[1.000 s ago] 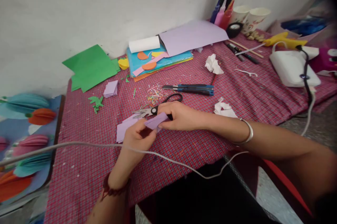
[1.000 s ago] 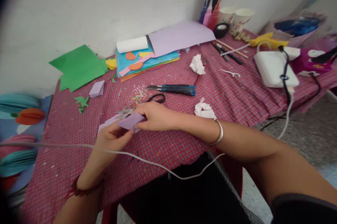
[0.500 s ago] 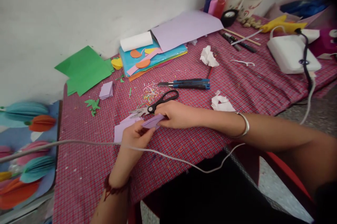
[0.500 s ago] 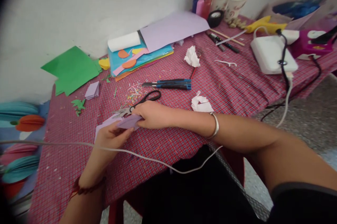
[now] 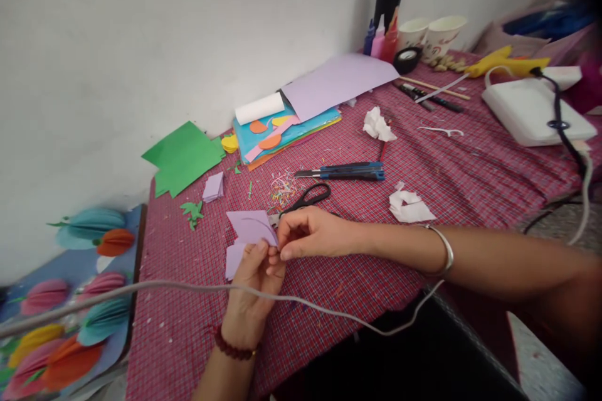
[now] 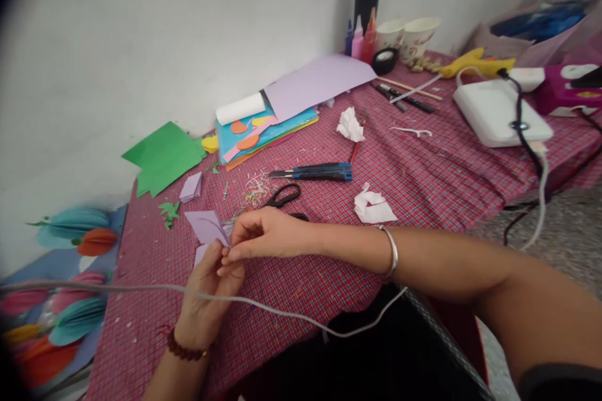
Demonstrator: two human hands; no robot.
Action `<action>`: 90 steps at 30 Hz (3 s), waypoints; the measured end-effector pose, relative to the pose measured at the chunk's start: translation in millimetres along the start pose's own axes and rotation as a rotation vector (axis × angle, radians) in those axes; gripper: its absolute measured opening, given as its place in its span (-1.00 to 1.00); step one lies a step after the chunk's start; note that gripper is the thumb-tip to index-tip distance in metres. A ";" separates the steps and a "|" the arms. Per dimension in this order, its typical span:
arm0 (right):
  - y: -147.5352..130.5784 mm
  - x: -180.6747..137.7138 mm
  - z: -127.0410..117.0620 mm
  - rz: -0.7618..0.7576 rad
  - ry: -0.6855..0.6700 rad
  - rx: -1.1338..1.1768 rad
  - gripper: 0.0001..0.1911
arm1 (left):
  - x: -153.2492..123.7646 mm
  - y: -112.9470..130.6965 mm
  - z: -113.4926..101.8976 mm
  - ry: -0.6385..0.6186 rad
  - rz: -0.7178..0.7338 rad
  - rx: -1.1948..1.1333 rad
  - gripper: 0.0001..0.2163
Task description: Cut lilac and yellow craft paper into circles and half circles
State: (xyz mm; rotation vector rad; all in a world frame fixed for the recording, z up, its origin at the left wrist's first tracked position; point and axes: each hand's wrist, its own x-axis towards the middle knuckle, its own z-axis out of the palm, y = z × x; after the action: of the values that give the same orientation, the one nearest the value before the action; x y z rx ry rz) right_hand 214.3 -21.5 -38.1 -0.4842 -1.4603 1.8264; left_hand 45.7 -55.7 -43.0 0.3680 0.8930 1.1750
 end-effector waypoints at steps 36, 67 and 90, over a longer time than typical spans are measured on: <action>13.7 5.7 -0.1 0.114 0.182 0.282 -0.90 | 0.2 -16.3 22.9 0.096 0.366 0.147 -0.83; 4.8 6.1 -2.0 0.029 0.319 0.207 -0.92 | 6.7 1.3 8.1 0.214 0.304 0.014 -0.89; 10.2 8.6 -4.9 -0.017 0.468 0.199 -0.76 | -2.4 -7.2 19.0 0.132 0.444 0.173 -0.89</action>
State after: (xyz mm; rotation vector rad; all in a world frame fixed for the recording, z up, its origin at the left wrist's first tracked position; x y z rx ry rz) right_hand 208.9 -12.7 -47.8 -0.7370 -0.9544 1.6777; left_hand 64.5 -57.1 -35.1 0.6593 1.0648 1.5463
